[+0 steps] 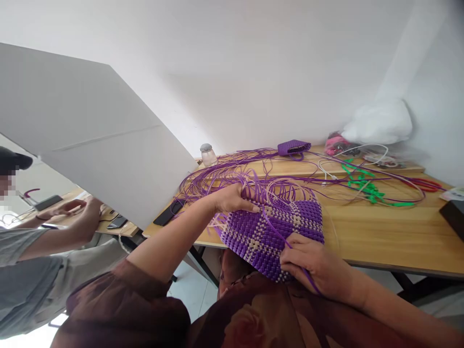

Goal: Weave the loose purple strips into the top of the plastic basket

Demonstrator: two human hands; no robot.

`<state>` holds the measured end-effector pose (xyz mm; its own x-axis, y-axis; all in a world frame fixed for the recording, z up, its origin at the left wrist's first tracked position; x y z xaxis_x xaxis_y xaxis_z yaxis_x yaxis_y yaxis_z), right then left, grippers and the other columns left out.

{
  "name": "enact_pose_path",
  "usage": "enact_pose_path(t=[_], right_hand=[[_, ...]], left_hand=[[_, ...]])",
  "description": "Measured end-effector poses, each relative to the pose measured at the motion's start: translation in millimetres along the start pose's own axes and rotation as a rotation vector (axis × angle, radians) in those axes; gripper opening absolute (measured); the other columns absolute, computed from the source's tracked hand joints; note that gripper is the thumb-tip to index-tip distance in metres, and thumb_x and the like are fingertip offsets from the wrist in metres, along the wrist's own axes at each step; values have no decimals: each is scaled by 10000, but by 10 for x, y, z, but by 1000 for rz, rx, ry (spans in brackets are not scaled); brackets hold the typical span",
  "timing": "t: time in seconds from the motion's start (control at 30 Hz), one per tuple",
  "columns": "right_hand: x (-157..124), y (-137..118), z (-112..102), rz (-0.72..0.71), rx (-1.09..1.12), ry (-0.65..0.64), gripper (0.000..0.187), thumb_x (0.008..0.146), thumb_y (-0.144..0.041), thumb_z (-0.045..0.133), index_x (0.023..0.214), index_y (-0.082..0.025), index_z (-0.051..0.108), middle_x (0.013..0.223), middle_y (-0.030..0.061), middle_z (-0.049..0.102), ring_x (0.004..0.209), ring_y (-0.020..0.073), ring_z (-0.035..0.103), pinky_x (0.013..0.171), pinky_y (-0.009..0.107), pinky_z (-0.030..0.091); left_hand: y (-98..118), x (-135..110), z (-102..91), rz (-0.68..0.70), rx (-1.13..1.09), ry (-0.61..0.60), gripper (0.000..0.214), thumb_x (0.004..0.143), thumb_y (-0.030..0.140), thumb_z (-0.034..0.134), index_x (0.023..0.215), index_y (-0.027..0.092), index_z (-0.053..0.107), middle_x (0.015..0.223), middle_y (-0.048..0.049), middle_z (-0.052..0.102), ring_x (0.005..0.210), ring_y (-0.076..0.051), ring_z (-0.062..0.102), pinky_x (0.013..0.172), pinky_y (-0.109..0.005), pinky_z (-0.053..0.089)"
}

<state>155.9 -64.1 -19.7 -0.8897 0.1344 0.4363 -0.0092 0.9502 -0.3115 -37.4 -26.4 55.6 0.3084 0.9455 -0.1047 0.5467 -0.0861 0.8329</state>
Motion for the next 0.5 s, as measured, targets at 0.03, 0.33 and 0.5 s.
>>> enact_pose_path(t=[0.03, 0.33, 0.5], right_hand=[[-17, 5, -80, -1, -21, 30, 154, 966, -178, 528, 864, -193, 643, 768, 44, 602, 802, 188, 503, 703, 308, 414], [-496, 318, -807, 226, 324, 87, 244, 996, -279, 523, 1069, -301, 755, 1099, 77, 744, 1000, 218, 709, 808, 321, 579], [-513, 828, -1183, 339, 448, 115, 267, 954, -401, 606, 1192, -383, 726, 1052, 62, 759, 936, 247, 716, 666, 316, 597]], left_hand=[[89, -17, 54, 44, 0, 5, 230, 737, 311, 783, 870, 127, 746, 763, -22, 698, 687, -129, 589, 705, -269, 489], [354, -134, 189, 159, 81, 52, 273, 799, 285, 723, 1026, 136, 749, 977, -74, 761, 913, -204, 692, 884, -329, 546], [309, -119, 119, 96, -31, -97, 320, 758, 344, 773, 1010, 146, 762, 1008, -84, 762, 937, -217, 695, 900, -337, 542]])
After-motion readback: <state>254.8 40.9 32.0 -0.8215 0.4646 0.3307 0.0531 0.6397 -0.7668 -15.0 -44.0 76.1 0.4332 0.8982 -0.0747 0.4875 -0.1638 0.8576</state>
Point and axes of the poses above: each hand's wrist, its own x-axis towards the middle knuckle, its own z-axis out of the palm, y = z × x, the point moved 7 cm from there along x, towards the middle knuckle
